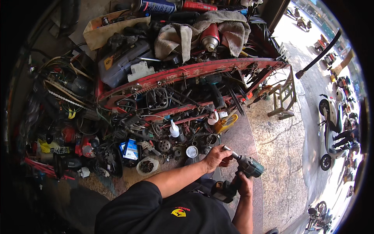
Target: The person retrieves a cordless impact wrench from a cluttered tool rack, walks to a silver scooter, and uses the tool to remove bolts from the rear wheel area. The person then switches to a cordless drill to remove additional fasteners from the rear fender and side panels.
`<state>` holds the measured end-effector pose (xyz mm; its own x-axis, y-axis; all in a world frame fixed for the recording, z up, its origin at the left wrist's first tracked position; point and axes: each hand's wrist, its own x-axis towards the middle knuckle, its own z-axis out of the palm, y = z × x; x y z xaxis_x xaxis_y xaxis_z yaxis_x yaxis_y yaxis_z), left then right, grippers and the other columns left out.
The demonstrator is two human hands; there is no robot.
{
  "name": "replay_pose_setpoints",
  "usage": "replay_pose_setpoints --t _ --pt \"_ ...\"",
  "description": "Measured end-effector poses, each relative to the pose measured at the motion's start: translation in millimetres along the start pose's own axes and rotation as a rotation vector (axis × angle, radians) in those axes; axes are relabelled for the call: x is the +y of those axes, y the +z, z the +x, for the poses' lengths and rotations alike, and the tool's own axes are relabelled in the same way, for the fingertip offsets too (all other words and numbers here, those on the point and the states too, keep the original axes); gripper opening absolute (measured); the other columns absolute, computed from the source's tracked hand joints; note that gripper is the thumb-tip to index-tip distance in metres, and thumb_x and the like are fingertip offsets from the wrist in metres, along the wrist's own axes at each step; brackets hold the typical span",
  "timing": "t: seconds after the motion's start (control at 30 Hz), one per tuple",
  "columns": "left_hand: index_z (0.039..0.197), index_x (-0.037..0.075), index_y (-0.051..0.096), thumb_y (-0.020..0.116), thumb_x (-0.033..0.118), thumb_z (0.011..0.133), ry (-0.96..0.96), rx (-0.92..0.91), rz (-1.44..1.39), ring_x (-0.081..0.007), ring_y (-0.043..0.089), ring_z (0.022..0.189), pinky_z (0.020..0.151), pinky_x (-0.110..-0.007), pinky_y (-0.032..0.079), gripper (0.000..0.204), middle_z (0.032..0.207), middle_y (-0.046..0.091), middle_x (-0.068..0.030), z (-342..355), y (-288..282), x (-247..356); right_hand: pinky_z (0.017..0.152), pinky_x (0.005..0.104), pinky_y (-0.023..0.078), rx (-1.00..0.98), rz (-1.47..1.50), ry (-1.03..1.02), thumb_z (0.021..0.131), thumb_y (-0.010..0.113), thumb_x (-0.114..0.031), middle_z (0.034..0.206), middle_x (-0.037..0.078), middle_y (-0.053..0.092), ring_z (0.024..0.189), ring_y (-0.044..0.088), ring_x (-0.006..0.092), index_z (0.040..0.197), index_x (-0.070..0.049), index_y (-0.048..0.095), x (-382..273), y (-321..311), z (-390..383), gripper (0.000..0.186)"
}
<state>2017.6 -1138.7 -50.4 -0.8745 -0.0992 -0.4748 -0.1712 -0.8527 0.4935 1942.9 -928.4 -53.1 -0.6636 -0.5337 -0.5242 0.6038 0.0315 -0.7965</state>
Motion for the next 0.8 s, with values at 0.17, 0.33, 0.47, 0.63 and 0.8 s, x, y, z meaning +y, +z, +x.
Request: replay_pose_setpoints --t 0.17,0.33,0.47,0.63,0.8 --pt "0.098 0.010 0.063 0.065 0.021 0.093 0.019 0.099 -0.002 -0.0101 0.059 0.066 0.059 -0.027 0.052 0.012 0.079 0.062 -0.0006 -3 -17 9 0.046 0.0285 0.049 0.042 -0.105 0.007 0.076 0.079 -0.022 0.074 0.003 0.059 0.051 0.058 0.0157 0.106 -0.003 0.060 0 11 0 0.039" --pt "0.086 0.009 0.060 0.068 0.024 0.090 0.306 0.385 0.112 -0.0079 0.056 0.049 0.045 -0.023 0.050 0.018 0.068 0.060 0.0001 -4 -74 59 0.047 0.0286 0.048 0.168 -0.259 0.005 0.080 0.072 -0.017 0.071 0.002 0.059 0.051 0.056 0.0142 0.103 -0.004 0.061 1 -3 -8 0.029" --pt "0.083 0.008 0.059 0.067 0.030 0.089 0.544 0.716 0.363 -0.0071 0.048 0.043 0.037 -0.024 0.035 0.024 0.063 0.056 0.0000 -3 -141 126 0.045 0.0289 0.043 0.383 -0.441 0.092 0.080 0.071 -0.018 0.066 0.001 0.054 0.049 0.052 0.0133 0.099 -0.007 0.059 6 -31 -26 0.025" --pt "0.102 -0.003 0.062 0.067 0.038 0.086 0.557 1.113 0.699 -0.0300 0.065 0.083 0.077 -0.039 0.050 0.045 0.089 0.069 -0.0161 7 -203 192 0.042 0.0285 0.042 0.521 -0.461 0.180 0.077 0.074 -0.015 0.065 0.001 0.054 0.048 0.051 0.0128 0.096 -0.007 0.060 30 -75 -67 0.024" --pt "0.118 -0.002 0.058 0.064 0.048 0.085 0.598 1.333 0.944 -0.0374 0.061 0.107 0.091 -0.043 0.046 0.061 0.113 0.065 -0.0223 16 -238 209 0.044 0.0310 0.043 0.685 -0.434 0.316 0.073 0.076 -0.017 0.065 0.001 0.055 0.049 0.052 0.0148 0.094 -0.007 0.063 80 -119 -121 0.027"
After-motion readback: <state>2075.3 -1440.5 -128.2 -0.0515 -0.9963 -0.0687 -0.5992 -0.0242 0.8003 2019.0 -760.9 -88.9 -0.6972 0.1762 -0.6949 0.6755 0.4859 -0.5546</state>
